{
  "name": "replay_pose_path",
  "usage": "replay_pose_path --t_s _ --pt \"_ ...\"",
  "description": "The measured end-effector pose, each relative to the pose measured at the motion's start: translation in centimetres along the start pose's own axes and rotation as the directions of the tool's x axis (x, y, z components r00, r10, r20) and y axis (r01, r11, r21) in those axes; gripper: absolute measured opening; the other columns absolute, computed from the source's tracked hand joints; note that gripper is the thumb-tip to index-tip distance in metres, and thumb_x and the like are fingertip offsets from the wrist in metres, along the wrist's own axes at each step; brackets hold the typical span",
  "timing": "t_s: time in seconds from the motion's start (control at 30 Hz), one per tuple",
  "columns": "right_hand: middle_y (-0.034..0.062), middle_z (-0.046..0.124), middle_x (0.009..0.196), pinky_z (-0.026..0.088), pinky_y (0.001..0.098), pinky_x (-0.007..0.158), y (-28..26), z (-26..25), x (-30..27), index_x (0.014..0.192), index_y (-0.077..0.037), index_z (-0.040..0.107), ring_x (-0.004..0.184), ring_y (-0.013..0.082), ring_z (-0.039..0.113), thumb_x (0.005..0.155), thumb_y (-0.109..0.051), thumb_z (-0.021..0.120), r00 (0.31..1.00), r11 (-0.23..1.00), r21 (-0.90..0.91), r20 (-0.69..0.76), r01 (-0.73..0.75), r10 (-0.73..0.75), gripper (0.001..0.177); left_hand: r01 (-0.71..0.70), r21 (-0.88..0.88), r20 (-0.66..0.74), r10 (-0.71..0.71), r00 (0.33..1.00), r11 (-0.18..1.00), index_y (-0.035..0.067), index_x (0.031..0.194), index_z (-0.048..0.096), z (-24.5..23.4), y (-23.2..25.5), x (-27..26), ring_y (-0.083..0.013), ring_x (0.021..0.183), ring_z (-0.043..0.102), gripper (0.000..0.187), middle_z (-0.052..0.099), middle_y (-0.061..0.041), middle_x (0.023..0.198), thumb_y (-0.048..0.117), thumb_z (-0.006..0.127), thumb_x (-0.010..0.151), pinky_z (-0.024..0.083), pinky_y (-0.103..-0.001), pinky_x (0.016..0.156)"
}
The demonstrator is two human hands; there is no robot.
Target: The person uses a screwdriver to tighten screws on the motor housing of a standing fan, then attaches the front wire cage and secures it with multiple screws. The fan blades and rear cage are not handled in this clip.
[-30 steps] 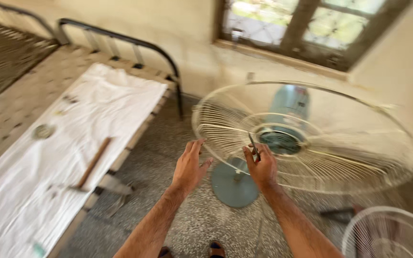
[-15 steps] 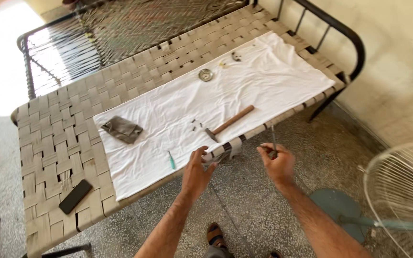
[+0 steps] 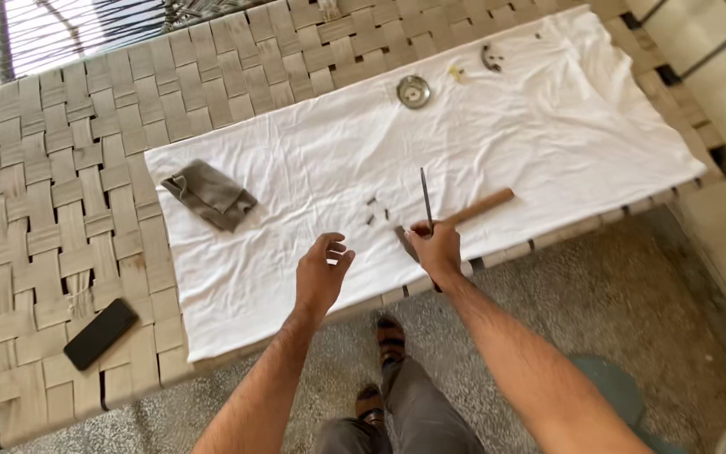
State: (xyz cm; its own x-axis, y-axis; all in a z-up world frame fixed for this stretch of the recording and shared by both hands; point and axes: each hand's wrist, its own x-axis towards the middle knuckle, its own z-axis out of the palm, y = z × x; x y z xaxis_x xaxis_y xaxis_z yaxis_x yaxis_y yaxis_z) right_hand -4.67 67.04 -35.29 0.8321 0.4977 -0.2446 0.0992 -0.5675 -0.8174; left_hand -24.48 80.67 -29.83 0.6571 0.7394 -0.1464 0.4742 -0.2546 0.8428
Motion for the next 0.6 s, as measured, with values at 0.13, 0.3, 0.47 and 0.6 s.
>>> replay_pose_path --t_s 0.13,0.3,0.47,0.6 --pt "0.0095 0.08 0.101 0.061 0.0343 0.084 1.8 4.2 5.2 0.104 -0.004 0.078 0.091 0.0192 0.076 0.084 -0.018 0.082 0.998 0.985 -0.164 0.039 -0.051 0.058 0.024 0.053 0.032 0.025 -0.054 0.998 0.998 0.009 0.119 0.065 1.3 -4.1 6.2 -0.0181 0.095 0.075 0.029 0.075 -0.006 0.108 0.02 0.074 0.093 0.063 -0.034 0.077" --pt "0.0096 0.079 0.102 0.059 0.04 0.086 2.4 8.8 10.6 0.109 -0.007 0.074 0.095 0.0242 0.075 0.086 -0.028 0.081 0.973 0.919 -0.354 0.078 -0.176 0.216 0.032 0.086 -0.028 0.041 -0.085 0.996 0.996 0.008 0.118 0.066 2.0 -8.0 11.3 -0.0178 0.095 0.075 0.027 0.076 -0.007 0.105 0.018 0.073 0.094 0.063 -0.034 0.08" --pt "0.0111 0.077 0.102 0.059 0.0436 0.086 3.6 12.3 13.3 0.106 -0.008 0.074 0.098 0.0285 0.074 0.089 -0.036 0.081 0.956 0.82 -0.538 0.083 -0.194 0.281 0.033 0.096 -0.037 0.081 -0.093 0.992 0.995 0.007 0.116 0.066 2.0 -10.6 13.4 -0.0174 0.093 0.076 0.027 0.077 -0.007 0.103 0.019 0.073 0.093 0.063 -0.034 0.08" --pt "0.0089 0.079 0.097 0.061 0.0412 0.08 4.1 12.9 13.5 0.1 -0.009 0.075 0.091 0.0247 0.076 0.091 -0.028 0.078 0.952 0.826 -0.516 0.063 -0.226 0.3 0.021 0.082 0.006 0.131 -0.082 0.988 0.997 0.008 0.117 0.066 1.2 -11.4 14.1 -0.0164 0.095 0.075 0.027 0.077 -0.006 0.103 0.021 0.072 0.095 0.063 -0.032 0.081"
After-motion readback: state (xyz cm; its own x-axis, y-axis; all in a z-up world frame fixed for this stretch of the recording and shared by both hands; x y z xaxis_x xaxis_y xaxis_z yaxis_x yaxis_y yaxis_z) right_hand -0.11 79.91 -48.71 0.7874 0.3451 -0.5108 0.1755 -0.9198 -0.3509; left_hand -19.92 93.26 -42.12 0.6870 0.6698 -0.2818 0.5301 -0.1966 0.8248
